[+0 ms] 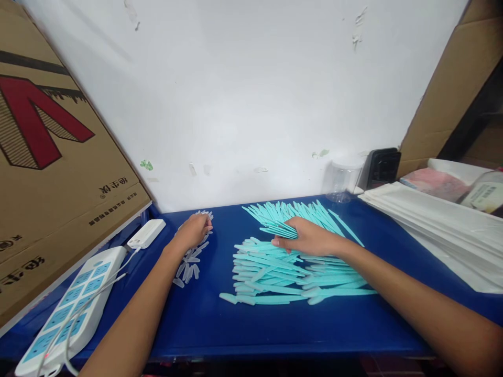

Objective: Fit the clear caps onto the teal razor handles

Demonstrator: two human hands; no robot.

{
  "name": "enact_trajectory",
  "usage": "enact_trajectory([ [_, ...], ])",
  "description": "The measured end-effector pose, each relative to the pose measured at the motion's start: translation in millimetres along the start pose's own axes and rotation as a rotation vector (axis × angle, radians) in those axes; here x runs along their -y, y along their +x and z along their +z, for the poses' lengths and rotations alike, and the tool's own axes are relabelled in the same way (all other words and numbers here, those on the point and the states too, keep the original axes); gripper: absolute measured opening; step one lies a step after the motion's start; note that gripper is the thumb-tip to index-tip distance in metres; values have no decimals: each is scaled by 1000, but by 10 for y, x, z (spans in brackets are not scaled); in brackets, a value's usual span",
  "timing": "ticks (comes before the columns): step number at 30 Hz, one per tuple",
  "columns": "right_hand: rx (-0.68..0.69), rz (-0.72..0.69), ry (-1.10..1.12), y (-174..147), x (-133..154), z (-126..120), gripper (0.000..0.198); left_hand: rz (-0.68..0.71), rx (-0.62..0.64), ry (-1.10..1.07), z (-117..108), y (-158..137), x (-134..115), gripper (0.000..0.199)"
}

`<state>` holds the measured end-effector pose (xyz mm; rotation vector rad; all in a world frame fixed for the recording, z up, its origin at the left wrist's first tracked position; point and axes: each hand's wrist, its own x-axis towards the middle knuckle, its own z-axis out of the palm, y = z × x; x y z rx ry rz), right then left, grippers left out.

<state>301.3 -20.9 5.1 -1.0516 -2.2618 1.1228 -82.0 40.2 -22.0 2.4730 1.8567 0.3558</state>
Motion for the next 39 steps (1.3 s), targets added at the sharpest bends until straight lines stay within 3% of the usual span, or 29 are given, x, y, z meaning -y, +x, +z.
enact_trajectory([
  [5, -104, -13, -140, 24, -53, 28, 64, 37, -6, -55, 12, -1, -99, 10],
  [9, -172, 68, -130, 5, -49, 2, 53, 44, -98, -229, -29, -17, -295, 22],
  [13, -153, 151, 21, -25, 8, -21, 61, 30, -174, -478, -56, -37, -510, 34],
  [16, -127, 101, 12, -26, 55, -24, 52, 6, -140, -743, -28, -48, -630, 38],
  [21, -80, 43, 45, -7, 58, -20, 60, -27, -79, -1107, 38, -80, -782, 39],
  [28, -46, 48, 82, 1, 53, -10, 60, -18, -72, -1163, -2, -136, -948, 34],
  [39, -1, 62, 42, 1, 26, -10, 66, -24, -82, -1169, 5, -153, -981, 35],
])
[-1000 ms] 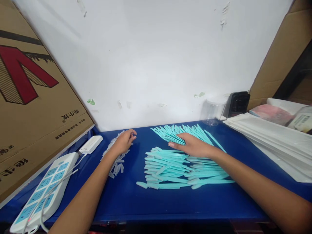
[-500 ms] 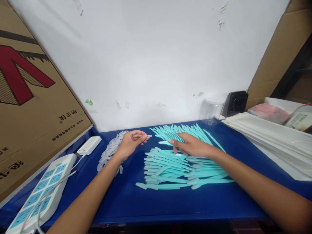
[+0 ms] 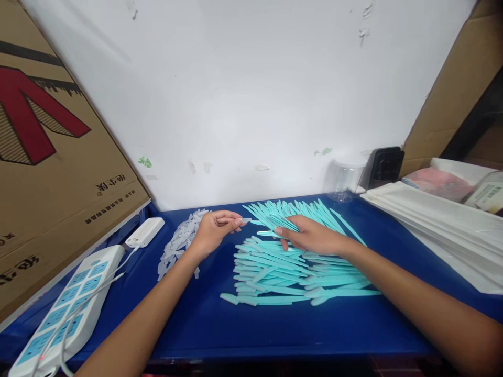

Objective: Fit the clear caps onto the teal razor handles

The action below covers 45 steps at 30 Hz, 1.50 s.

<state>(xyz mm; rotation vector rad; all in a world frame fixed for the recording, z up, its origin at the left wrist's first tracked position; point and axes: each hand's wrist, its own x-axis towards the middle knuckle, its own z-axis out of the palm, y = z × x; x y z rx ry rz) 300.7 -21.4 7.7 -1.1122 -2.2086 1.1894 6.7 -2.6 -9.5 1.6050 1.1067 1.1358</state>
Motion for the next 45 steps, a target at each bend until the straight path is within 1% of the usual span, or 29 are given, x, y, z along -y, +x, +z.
enact_trajectory([
  [3, 9, -14, -25, 5, -16, -1, 70, 7, 23, 4, 17, -12, -12, 35],
  [8, 13, -44, -22, 3, -8, -9, 67, 15, 35, 24, 32, -11, -9, 34],
  [13, 6, -42, -32, -2, -8, -13, 67, 27, 26, 57, -3, 5, 20, 35],
  [17, 14, -56, -42, -5, -9, -17, 66, 11, 41, 68, -12, -6, 12, 35],
  [23, 33, -107, -61, -5, 20, 26, 64, 15, 86, 107, 120, -72, 15, 32],
  [28, 55, -146, -58, -6, 28, 57, 62, -2, 131, 72, 192, -118, 48, 32],
  [39, 70, -166, -73, -29, 35, 70, 61, -8, 179, 18, 189, -141, 14, 31],
  [45, 64, -117, -96, -16, 39, 49, 64, -3, 155, 29, 202, -139, 6, 34],
])
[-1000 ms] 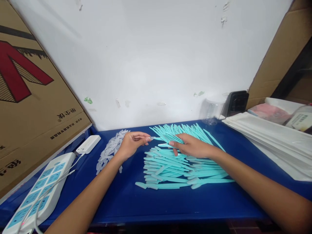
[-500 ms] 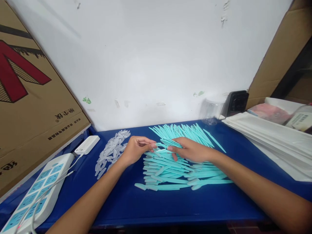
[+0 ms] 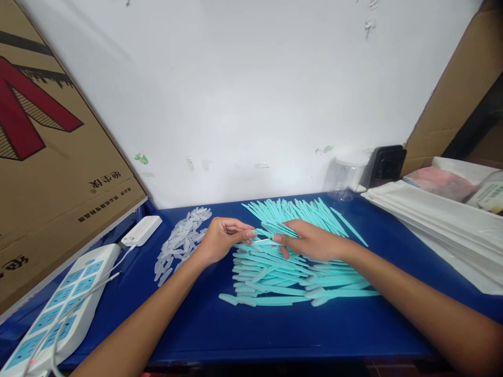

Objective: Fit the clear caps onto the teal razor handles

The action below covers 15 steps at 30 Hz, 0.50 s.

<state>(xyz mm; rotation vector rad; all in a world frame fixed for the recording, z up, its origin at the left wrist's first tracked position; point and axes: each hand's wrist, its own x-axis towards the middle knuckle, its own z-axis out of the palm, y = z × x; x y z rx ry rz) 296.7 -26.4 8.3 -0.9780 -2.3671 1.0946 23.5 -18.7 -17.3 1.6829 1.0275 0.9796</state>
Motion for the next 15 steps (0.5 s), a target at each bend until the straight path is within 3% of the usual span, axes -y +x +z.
enact_trajectory([
  [9, -37, 52, -32, -35, -47, -131, 66, 6, -96, 62, -208, 74, -4, 36],
  [15, -103, 110, -46, -39, -105, -249, 65, -34, -96, 79, -321, 98, -18, 38],
])
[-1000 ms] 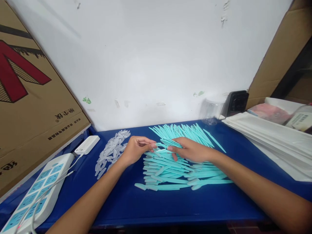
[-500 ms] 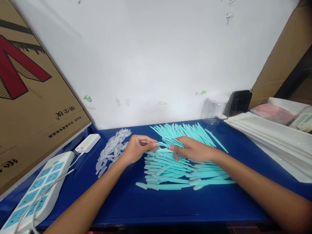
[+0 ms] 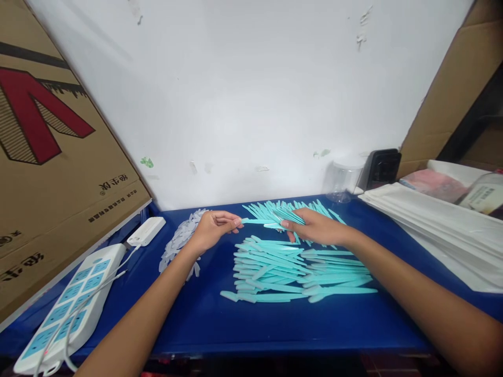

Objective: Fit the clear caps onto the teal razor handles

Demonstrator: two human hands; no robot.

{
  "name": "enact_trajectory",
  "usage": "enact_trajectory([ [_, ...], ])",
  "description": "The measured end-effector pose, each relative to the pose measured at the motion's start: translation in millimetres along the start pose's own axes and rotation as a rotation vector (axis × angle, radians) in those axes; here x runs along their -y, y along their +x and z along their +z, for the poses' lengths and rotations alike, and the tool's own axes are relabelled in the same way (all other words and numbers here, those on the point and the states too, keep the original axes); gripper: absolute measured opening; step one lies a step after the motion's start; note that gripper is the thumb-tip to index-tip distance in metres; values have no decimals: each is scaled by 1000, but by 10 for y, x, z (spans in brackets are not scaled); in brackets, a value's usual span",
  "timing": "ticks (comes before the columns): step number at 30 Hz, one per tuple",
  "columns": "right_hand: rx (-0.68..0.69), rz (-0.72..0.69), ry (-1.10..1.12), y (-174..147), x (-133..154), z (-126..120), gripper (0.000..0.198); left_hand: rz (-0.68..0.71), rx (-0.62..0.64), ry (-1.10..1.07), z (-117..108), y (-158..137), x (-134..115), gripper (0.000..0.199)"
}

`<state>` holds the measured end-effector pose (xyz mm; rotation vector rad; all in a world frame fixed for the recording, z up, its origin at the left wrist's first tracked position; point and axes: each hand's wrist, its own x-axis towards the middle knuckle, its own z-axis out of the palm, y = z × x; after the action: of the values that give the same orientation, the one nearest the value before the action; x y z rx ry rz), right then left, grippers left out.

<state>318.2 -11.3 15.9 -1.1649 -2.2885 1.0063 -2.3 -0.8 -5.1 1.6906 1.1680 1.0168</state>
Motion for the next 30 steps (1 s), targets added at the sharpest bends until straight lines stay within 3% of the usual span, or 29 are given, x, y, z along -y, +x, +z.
enact_trajectory([
  [8, -44, -80, -32, 5, 6, -10, 65, -21, 36, -32, 72, -53, 41, 36],
  [16, 6, -40, -44, 17, -76, -64, 62, -10, 96, 7, 68, -42, -32, 35],
  [21, -203, -65, -166, 61, -210, -148, 56, -20, 100, 40, 16, -41, -58, 35],
  [25, -267, -40, -186, 83, -248, -155, 54, -29, 242, 82, 33, -82, -107, 36],
  [30, -156, -27, -153, 71, -156, -45, 54, 2, 375, 173, 90, -133, -151, 37],
])
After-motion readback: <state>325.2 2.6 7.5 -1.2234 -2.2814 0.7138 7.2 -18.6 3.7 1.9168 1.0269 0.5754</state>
